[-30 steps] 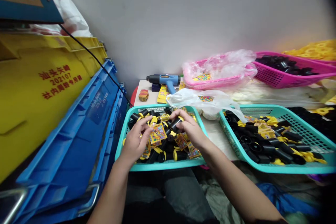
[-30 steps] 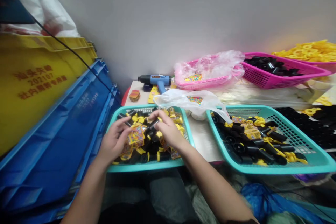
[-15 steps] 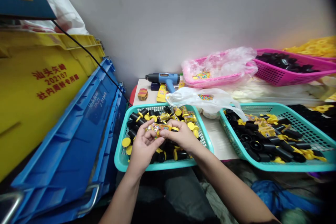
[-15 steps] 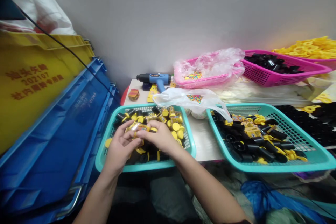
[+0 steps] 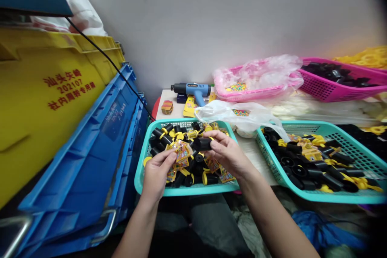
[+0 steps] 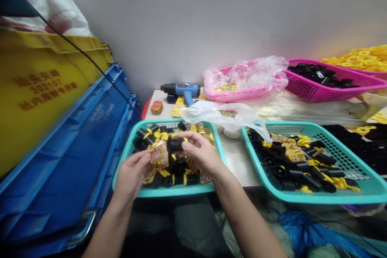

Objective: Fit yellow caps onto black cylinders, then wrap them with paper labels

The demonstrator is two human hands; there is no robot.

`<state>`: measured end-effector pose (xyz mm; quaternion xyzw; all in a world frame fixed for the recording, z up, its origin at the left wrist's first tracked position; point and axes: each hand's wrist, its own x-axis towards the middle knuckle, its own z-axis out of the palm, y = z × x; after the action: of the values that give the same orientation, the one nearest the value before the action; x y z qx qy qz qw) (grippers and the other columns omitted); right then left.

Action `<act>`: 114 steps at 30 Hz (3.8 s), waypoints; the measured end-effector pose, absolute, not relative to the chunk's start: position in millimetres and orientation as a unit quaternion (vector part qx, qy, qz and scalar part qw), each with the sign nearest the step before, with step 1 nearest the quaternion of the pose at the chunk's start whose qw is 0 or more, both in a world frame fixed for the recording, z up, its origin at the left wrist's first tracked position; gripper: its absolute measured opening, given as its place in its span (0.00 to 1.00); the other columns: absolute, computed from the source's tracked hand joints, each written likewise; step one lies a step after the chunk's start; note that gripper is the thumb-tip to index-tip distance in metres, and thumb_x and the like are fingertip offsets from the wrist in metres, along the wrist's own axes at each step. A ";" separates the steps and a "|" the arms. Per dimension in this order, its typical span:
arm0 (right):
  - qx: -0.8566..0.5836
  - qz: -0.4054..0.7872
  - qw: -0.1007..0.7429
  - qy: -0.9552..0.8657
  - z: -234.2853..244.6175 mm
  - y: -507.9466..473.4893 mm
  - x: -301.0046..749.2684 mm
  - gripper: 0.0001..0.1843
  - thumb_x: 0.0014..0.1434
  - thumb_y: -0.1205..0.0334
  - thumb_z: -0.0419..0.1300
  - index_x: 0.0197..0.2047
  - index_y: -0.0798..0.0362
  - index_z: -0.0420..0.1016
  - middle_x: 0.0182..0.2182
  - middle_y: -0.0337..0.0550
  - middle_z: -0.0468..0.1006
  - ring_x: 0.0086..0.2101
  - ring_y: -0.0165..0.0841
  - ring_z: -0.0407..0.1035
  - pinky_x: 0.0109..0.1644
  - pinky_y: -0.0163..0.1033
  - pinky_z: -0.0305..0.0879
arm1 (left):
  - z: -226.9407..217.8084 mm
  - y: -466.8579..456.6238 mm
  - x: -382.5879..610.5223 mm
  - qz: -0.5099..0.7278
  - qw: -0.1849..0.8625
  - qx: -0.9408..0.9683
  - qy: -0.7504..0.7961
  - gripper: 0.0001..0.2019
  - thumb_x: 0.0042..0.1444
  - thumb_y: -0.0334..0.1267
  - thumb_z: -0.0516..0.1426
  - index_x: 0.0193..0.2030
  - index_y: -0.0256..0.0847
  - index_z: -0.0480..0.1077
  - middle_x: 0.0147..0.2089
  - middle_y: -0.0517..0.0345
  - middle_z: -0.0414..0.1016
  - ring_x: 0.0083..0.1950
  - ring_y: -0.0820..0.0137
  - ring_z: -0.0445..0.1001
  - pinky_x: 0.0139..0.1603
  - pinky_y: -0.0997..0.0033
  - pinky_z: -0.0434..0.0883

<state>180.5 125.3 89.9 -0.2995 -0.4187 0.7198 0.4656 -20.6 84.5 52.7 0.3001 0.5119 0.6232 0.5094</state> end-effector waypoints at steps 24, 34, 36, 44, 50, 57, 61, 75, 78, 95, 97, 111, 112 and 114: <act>-0.385 0.577 0.431 -0.577 58.1 116.0 164.4 0.18 0.53 0.53 0.66 0.46 0.49 0.76 0.36 0.40 0.78 0.33 0.31 0.71 0.40 0.39 0.68 | 66.4 80.3 -19.4 0.590 0.500 0.396 0.495 0.15 0.47 0.47 0.66 0.38 0.39 0.80 0.40 0.51 0.82 0.39 0.63 0.80 0.39 0.68 0.79; -0.244 0.706 0.425 -0.511 61.3 101.7 148.8 0.26 0.57 0.44 0.61 0.55 0.45 0.70 0.56 0.46 0.69 0.56 0.38 0.63 0.58 0.44 0.59 | 82.3 73.8 -12.5 0.531 0.517 0.467 0.482 0.12 0.42 0.38 0.68 0.36 0.40 0.79 0.40 0.51 0.81 0.44 0.61 0.78 0.41 0.69 0.78; -0.246 0.768 0.392 -0.443 61.0 98.5 144.8 0.27 0.57 0.42 0.60 0.55 0.47 0.69 0.55 0.47 0.70 0.52 0.37 0.67 0.55 0.42 0.62 | 80.8 73.2 -10.1 0.529 0.514 0.483 0.472 0.11 0.43 0.38 0.68 0.36 0.40 0.80 0.41 0.50 0.81 0.47 0.60 0.78 0.46 0.66 0.76; -0.210 0.796 0.392 -0.410 46.2 94.5 138.3 0.30 0.52 0.39 0.63 0.52 0.49 0.70 0.48 0.48 0.74 0.47 0.37 0.69 0.52 0.41 0.62 | 76.2 68.6 -6.8 0.542 0.507 0.483 0.465 0.09 0.42 0.35 0.68 0.33 0.41 0.80 0.37 0.52 0.82 0.44 0.60 0.79 0.50 0.63 0.75; -0.271 0.689 0.383 -0.553 62.1 104.6 158.2 0.29 0.55 0.40 0.61 0.53 0.49 0.69 0.51 0.45 0.72 0.52 0.38 0.65 0.56 0.43 0.60 | 77.7 69.0 -0.5 0.542 0.517 0.482 0.455 0.09 0.43 0.36 0.68 0.34 0.40 0.79 0.38 0.53 0.82 0.45 0.61 0.79 0.49 0.64 0.75; -0.504 0.251 0.360 -0.744 80.7 124.3 204.3 0.21 0.64 0.47 0.51 0.30 0.53 0.74 0.35 0.49 0.74 0.41 0.41 0.65 0.49 0.49 0.59 | 107.4 122.1 29.9 0.551 0.348 0.587 0.480 0.15 0.49 0.37 0.65 0.46 0.44 0.78 0.50 0.53 0.78 0.55 0.58 0.74 0.61 0.59 0.66; -0.577 0.098 0.192 -0.788 62.5 117.1 203.3 0.10 0.55 0.54 0.63 0.35 0.52 0.79 0.50 0.55 0.71 0.51 0.51 0.59 0.50 0.56 0.55 | 106.2 129.0 29.5 0.545 0.291 0.619 0.485 0.17 0.51 0.37 0.63 0.49 0.46 0.76 0.55 0.54 0.76 0.59 0.59 0.70 0.63 0.61 0.63; -0.421 0.470 0.371 -0.681 78.3 101.5 163.5 0.16 0.63 0.52 0.54 0.31 0.54 0.73 0.28 0.40 0.72 0.31 0.32 0.66 0.37 0.36 0.60 | 70.6 75.4 -2.7 0.531 0.539 0.424 0.497 0.18 0.39 0.32 0.68 0.40 0.39 0.76 0.28 0.61 0.77 0.31 0.73 0.77 0.35 0.77 0.76; -0.444 0.383 0.306 -0.750 80.4 103.1 174.2 0.16 0.66 0.56 0.49 0.32 0.53 0.71 0.28 0.41 0.71 0.32 0.33 0.65 0.38 0.37 0.58 | 71.4 72.5 -16.2 0.551 0.514 0.399 0.523 0.16 0.38 0.33 0.68 0.39 0.39 0.77 0.22 0.65 0.75 0.25 0.75 0.75 0.30 0.80 0.75; -0.372 0.382 0.164 -0.830 99.5 110.9 202.5 0.20 0.51 0.69 0.59 0.49 0.51 0.70 0.45 0.46 0.70 0.43 0.37 0.68 0.48 0.40 0.64 | 64.9 68.8 -28.8 0.564 0.437 0.429 0.554 0.06 0.44 0.39 0.65 0.30 0.40 0.80 0.34 0.56 0.84 0.36 0.65 0.82 0.39 0.72 0.79; -0.375 0.462 0.309 -0.742 93.2 107.6 210.0 0.16 0.55 0.63 0.60 0.48 0.48 0.68 0.42 0.43 0.71 0.40 0.35 0.68 0.42 0.37 0.66 | 63.7 69.9 -28.0 0.562 0.443 0.440 0.543 0.06 0.45 0.38 0.65 0.30 0.41 0.80 0.36 0.55 0.84 0.39 0.64 0.82 0.43 0.71 0.78; -0.425 0.540 0.350 -0.637 68.9 96.7 196.0 0.16 0.56 0.54 0.63 0.45 0.53 0.72 0.26 0.36 0.70 0.27 0.28 0.64 0.31 0.33 0.61 | 61.2 71.3 -15.4 0.585 0.427 0.514 0.459 0.02 0.51 0.35 0.64 0.31 0.43 0.80 0.38 0.55 0.84 0.44 0.65 0.81 0.51 0.68 0.75; -0.423 0.532 0.347 -0.646 67.7 95.8 196.2 0.16 0.56 0.54 0.63 0.45 0.53 0.72 0.26 0.36 0.70 0.27 0.28 0.64 0.31 0.33 0.61 | 62.3 71.4 -14.6 0.585 0.424 0.518 0.458 0.02 0.51 0.34 0.64 0.31 0.43 0.80 0.38 0.55 0.84 0.44 0.65 0.81 0.51 0.68 0.75; -0.417 0.525 0.343 -0.658 64.0 93.7 195.5 0.16 0.55 0.55 0.64 0.46 0.52 0.73 0.26 0.36 0.70 0.27 0.28 0.64 0.32 0.33 0.61 | 64.2 71.6 -13.2 0.582 0.423 0.523 0.456 0.02 0.51 0.34 0.64 0.32 0.43 0.80 0.39 0.55 0.84 0.43 0.65 0.81 0.51 0.68 0.75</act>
<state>195.5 93.7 64.0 -0.4169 -0.6583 0.5248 0.3427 -13.2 71.6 64.2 0.5229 0.4562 0.5824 0.4234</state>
